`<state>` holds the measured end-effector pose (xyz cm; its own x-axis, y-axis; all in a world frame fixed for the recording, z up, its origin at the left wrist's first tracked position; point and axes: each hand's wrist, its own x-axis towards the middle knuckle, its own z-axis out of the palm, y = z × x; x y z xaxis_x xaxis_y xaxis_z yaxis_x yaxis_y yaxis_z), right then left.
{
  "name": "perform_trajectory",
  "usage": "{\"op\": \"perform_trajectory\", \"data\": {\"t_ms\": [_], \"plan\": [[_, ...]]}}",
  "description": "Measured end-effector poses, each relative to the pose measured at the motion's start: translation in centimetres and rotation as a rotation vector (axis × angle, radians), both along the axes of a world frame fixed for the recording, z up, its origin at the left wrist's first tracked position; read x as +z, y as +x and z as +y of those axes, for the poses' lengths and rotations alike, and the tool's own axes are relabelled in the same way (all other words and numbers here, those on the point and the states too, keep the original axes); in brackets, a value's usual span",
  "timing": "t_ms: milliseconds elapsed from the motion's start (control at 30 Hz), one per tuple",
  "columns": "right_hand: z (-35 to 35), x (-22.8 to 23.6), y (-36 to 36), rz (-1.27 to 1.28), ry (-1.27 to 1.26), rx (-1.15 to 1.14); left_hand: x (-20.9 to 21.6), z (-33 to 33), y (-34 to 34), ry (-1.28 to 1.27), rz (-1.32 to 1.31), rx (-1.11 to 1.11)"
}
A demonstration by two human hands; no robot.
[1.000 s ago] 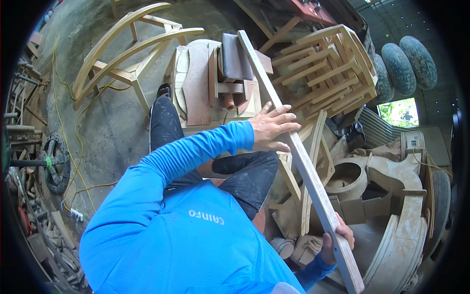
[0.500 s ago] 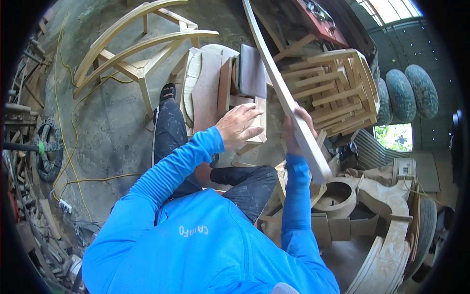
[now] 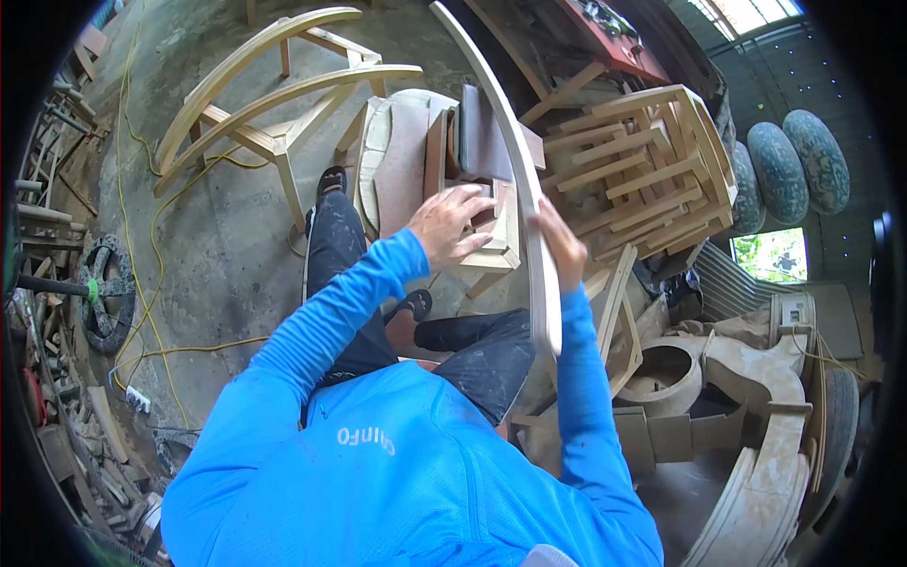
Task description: Sanding a curved wooden furniture component using a sanding block or machine.
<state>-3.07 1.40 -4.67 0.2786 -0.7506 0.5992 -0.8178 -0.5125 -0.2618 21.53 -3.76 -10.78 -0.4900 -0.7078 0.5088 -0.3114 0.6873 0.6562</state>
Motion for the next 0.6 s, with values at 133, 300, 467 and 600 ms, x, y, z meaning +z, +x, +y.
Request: {"op": "perform_trajectory", "data": {"t_ms": [133, 300, 467, 600], "plan": [[16.6, 4.8, -0.5, -0.090, 0.123, -0.107, 2.4, -0.6, -4.3, -0.174, -0.062, -0.026], [32.2, 12.9, -1.5, -0.279, 0.214, -0.226, 7.2, -0.4, -10.5, -0.443, -0.444, -0.256], [38.5, 20.8, -0.5, -0.144, 0.217, -0.312, 6.3, 2.2, -15.1, -0.345, -0.387, -0.507], [40.8, 20.2, -2.0, -0.252, 0.239, -0.283, 5.7, 4.1, -16.0, -0.337, -0.400, -0.533]]}}
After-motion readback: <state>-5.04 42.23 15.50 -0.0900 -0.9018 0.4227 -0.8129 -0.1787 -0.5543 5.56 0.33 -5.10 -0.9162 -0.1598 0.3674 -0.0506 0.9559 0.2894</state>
